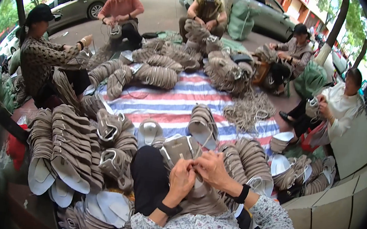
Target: The person stitches and laces shoe uppers by hand with a needle, assembling shoe components.
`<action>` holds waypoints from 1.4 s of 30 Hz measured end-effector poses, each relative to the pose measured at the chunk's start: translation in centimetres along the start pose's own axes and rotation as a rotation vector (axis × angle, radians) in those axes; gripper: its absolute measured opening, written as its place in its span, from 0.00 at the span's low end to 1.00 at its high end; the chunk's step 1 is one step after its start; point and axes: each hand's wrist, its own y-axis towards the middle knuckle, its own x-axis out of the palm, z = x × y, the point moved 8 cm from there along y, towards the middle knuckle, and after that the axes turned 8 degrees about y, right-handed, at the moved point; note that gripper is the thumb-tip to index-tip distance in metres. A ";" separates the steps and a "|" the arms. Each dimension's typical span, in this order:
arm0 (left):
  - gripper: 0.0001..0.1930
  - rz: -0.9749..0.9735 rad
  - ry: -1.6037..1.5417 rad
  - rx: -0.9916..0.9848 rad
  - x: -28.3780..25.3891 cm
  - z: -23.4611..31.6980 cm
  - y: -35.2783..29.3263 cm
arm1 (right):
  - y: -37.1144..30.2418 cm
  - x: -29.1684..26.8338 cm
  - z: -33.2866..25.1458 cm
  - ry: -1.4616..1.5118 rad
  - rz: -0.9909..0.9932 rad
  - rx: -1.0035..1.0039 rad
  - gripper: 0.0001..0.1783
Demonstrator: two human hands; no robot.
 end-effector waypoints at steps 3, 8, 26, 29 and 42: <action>0.13 0.038 -0.019 0.018 -0.3 0.5 -0.1 | -0.1 1.7 0.6 0.052 -0.112 0.003 0.07; 0.17 0.096 -0.112 -0.074 -0.4 0.0 0.1 | 0.6 1.7 -0.4 -0.185 -0.239 -0.147 0.07; 0.18 0.063 -0.374 -0.139 0.5 -2.4 -0.4 | 5.7 6.3 4.3 0.055 -1.037 0.743 0.07; 0.18 0.082 -0.354 -0.106 0.2 -2.0 -0.3 | 5.1 6.6 5.5 0.066 -1.055 0.863 0.06; 0.16 -0.013 -0.452 -0.196 0.2 -1.7 -0.3 | 4.9 7.2 6.3 -0.079 -1.108 1.007 0.05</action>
